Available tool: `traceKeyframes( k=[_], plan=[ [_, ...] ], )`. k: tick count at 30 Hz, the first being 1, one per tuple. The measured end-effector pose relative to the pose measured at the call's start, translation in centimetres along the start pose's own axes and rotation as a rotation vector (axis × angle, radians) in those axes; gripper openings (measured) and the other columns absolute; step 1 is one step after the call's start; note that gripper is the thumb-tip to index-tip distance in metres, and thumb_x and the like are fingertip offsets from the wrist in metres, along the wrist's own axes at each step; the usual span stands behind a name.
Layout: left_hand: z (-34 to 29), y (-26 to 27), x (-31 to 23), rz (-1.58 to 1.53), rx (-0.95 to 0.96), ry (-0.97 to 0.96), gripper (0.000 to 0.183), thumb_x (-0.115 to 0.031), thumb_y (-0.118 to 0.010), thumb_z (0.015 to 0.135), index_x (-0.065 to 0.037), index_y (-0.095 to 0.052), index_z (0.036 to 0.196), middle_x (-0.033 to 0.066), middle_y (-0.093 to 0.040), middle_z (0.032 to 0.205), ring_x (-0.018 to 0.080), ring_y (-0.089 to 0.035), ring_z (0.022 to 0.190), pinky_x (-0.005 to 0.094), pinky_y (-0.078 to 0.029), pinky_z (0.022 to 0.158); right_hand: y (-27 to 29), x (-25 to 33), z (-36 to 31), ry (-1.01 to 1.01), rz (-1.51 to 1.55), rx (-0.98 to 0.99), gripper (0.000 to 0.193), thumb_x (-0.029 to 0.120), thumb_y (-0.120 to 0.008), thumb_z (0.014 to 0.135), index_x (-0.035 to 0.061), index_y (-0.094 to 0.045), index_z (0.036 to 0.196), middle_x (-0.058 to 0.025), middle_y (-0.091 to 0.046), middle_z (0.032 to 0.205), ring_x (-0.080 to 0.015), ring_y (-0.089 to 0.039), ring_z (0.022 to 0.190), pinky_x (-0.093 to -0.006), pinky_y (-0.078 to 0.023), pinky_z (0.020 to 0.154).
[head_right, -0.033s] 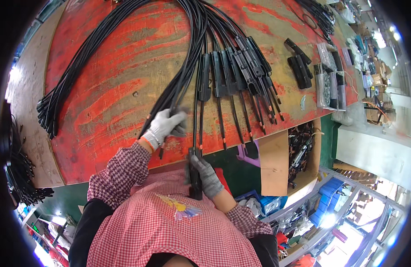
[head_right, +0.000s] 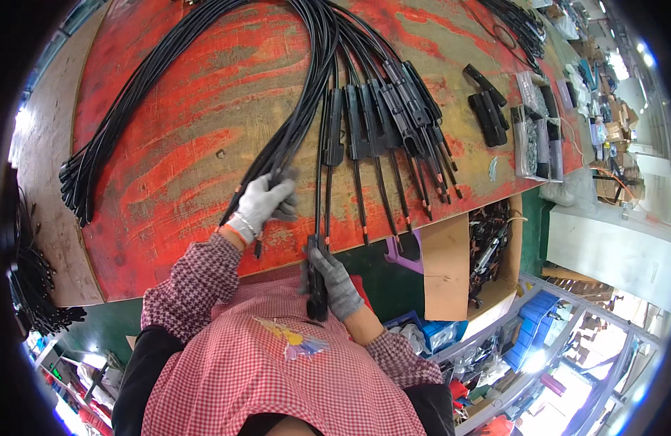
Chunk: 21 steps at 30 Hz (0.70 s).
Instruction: The person attaches plastic casings onto cables laid out on a workbench, fetches more casings from a cardboard box on the floor, and attaches them onto the remaining cables.
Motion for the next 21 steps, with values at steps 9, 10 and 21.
traceKeyframes(
  k=[9,10,21],
  plan=[
    [-0.5,3.0,-1.0,-0.085,0.038,-0.002,0.031,-0.018,-0.058,0.09,-0.001,-0.055,0.116,0.0086,-0.064,0.076,0.0157,-0.064,0.058,0.0309,-0.058,0.053,-3.9,9.4,10.0,0.216,0.101,0.1,0.02,0.026,-0.065,0.087,0.008,-0.061,0.095,-0.0082,-0.064,0.079,-0.0236,-0.064,0.066,-0.0395,-0.056,0.06],
    [-0.2,2.8,-0.9,-0.076,0.057,0.007,0.031,-0.018,-0.059,0.09,0.0,-0.056,0.116,0.0085,-0.064,0.076,0.0154,-0.064,0.058,0.0307,-0.058,0.053,-4.3,12.0,11.3,0.276,0.127,0.195,0.019,0.024,-0.067,0.085,0.0091,-0.062,0.096,-0.0095,-0.066,0.079,-0.0242,-0.064,0.069,-0.0399,-0.056,0.063],
    [-1.1,1.9,-1.8,-0.034,0.032,-0.006,0.036,-0.024,-0.065,0.085,0.0,-0.057,0.111,0.006,-0.064,0.077,0.0122,-0.062,0.058,0.0282,-0.056,0.055,6.1,13.7,6.4,0.762,-1.462,-1.042,0.099,0.045,-0.076,0.069,0.0045,-0.025,0.144,-0.0291,-0.037,0.135,-0.0437,-0.037,0.124,-0.0495,-0.03,0.105]
  ],
)
Point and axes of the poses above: each hand's wrist, its own z-axis towards the middle knuckle, its own y-axis out of the back of the hand, x = y × z, the point moved 6 cm from there along z, towards the middle knuckle
